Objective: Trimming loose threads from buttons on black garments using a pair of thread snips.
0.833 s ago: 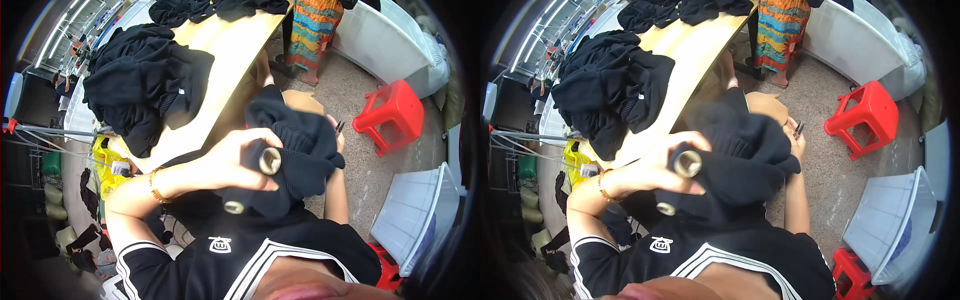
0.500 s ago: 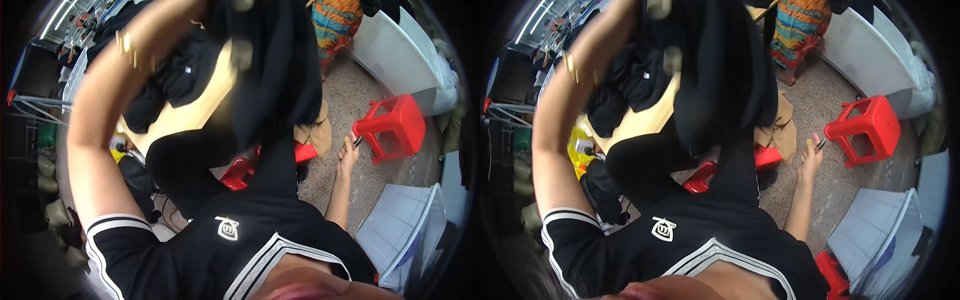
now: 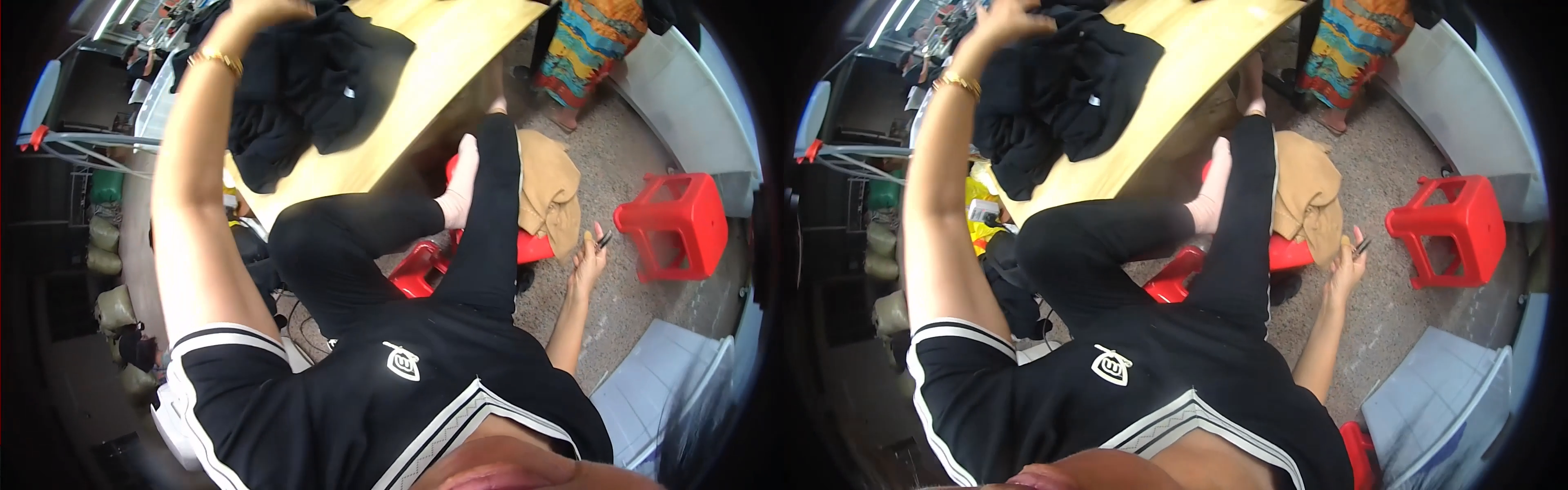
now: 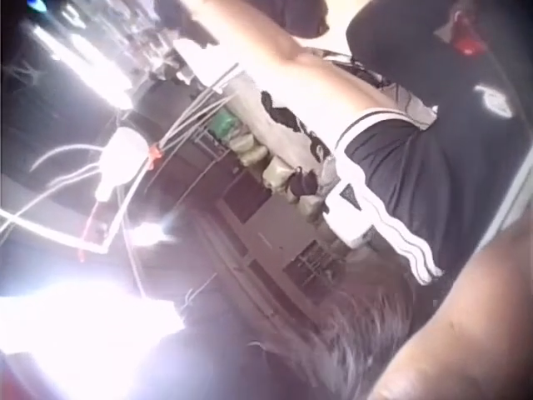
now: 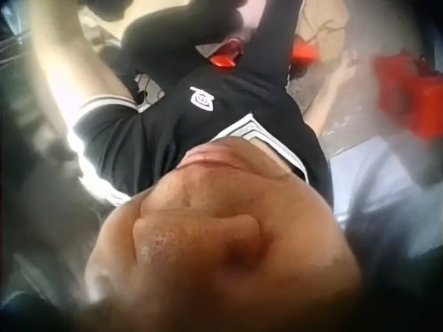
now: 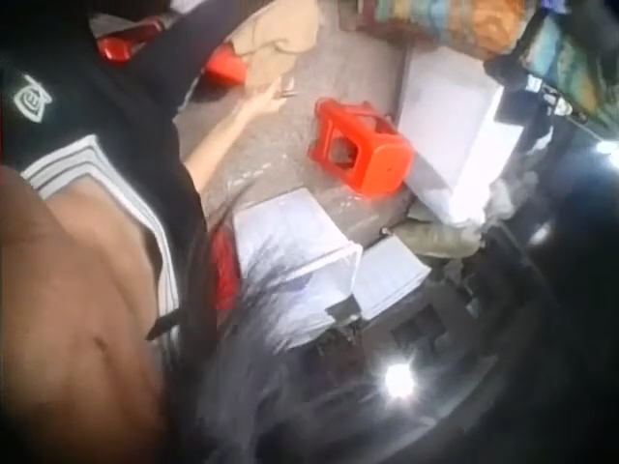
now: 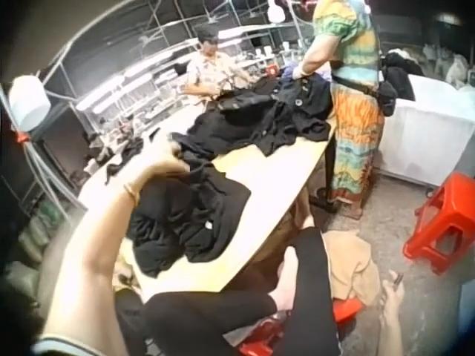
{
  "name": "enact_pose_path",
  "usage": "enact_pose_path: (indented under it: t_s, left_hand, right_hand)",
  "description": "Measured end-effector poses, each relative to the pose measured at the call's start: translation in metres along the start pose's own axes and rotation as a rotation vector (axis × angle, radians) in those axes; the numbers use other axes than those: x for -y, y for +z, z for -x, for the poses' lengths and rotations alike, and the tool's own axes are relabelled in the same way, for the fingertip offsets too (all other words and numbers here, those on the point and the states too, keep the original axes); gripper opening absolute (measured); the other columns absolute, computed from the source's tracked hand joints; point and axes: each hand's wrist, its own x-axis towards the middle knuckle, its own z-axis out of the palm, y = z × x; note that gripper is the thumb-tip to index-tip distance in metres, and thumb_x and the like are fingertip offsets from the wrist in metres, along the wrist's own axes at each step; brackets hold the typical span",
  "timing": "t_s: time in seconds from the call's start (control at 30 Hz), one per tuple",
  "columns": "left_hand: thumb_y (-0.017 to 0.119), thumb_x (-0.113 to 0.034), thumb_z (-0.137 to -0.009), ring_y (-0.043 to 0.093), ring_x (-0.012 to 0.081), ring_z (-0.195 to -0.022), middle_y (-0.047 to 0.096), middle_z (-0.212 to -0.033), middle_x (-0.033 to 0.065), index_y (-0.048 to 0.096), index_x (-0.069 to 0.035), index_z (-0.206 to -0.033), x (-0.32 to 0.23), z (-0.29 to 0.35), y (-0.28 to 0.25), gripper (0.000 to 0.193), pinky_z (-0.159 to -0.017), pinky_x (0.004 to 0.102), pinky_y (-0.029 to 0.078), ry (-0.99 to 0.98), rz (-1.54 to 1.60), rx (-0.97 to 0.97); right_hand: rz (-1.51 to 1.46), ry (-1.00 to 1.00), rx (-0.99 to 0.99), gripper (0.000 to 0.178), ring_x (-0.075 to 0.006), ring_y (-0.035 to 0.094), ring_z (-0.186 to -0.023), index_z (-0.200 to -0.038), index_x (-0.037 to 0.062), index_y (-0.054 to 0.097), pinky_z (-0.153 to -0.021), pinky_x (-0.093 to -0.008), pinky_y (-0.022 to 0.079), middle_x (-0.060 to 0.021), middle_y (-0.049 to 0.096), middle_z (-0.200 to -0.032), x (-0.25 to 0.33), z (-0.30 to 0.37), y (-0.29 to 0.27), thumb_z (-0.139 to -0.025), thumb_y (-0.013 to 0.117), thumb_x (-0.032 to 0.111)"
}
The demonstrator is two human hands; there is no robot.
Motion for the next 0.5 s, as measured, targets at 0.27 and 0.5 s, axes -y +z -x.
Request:
enact_pose_path:
  t_s: [0.27,0.5]
  left_hand:
    - [0.070,-0.032,-0.081,0.065,0.0385,-0.099,0.068,-0.103,0.0232,0.062,-0.003,-0.116,-0.021,0.123,0.051,0.046,-0.084,0.0426,0.052,-0.159,0.419,0.027]
    - [0.068,-0.007,-0.072,0.054,0.0120,-0.078,0.056,-0.080,0.0069,0.057,0.002,-0.097,-0.039,0.216,-0.004,0.029,-0.073,0.0263,0.045,-0.104,1.011,-0.181]
  right_hand:
    - [0.076,0.033,0.068,0.043,0.0030,0.030,-0.051,-0.136,0.0097,0.054,-0.043,-0.0174,0.020,0.0129,0.041,-0.070,0.005,-0.005,0.012,-0.094,0.062,0.009]
    - [-0.002,0.024,0.182,0.045,0.0034,0.028,-0.049,-0.137,0.0050,0.052,-0.041,-0.0165,0.019,0.0126,0.037,-0.069,0.025,0.005,0.057,-0.094,0.062,0.007]
